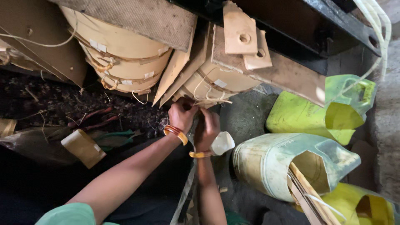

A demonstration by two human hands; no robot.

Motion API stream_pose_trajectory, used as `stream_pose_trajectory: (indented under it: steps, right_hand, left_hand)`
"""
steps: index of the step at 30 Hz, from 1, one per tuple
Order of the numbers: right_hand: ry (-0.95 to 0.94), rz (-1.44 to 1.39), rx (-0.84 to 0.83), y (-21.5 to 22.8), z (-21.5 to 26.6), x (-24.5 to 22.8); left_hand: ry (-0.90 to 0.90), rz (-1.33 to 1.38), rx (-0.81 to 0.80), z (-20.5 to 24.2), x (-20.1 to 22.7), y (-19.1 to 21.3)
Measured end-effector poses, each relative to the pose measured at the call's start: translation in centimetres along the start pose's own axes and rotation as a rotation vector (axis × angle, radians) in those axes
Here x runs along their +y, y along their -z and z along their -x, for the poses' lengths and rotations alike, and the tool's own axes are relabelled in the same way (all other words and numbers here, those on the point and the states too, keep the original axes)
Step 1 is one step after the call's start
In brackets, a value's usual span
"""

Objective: The person sits on the floor and repeatedly ties bundles of flat wooden pieces using thin strips of material. They wrap the strips around the bundles and secure them by hand.

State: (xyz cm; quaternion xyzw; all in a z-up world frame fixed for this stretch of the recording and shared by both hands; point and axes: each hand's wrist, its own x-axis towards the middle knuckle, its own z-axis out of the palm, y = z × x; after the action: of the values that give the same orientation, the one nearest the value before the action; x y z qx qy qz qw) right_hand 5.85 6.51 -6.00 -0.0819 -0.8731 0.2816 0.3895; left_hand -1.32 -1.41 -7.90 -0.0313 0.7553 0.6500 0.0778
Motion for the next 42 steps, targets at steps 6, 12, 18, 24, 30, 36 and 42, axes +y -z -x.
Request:
stream_pose_trajectory:
  steps: [6, 12, 18, 24, 30, 36, 42]
  right_hand:
    - [0.075, 0.212, -0.125, -0.9, 1.5, 1.7]
    - [0.162, 0.37, -0.249, -1.0, 1.7, 5.0]
    - [-0.033, 0.103, -0.422, 0.9, -0.5, 2.4]
    - [-0.163, 0.06, -0.412, 2.0, -1.0, 0.0]
    - [0.12, 0.489, -0.445, 0.9, 2.2, 3.2]
    - [0.192, 0.442, -0.294, -0.8, 3.0, 6.3]
    - [-0.112, 0.231, -0.381, 0.1, 1.0, 3.7]
  left_hand:
    - [-0.049, 0.016, 0.015, -0.5, -0.5, -0.4]
    - [-0.078, 0.251, -0.184, 0.8, -1.2, 1.5]
    - [-0.095, 0.465, -0.285, 2.3, -2.8, 1.9]
    - [-0.684, -0.381, -0.199, 0.4, -1.6, 5.0]
    - [-0.638, -0.382, -0.264, 0.4, -1.1, 5.7]
    - [0.18, 0.275, -0.523, -1.6, -3.7, 2.3]
    - [-0.03, 0.467, -0.434, -2.5, -5.0, 1.8]
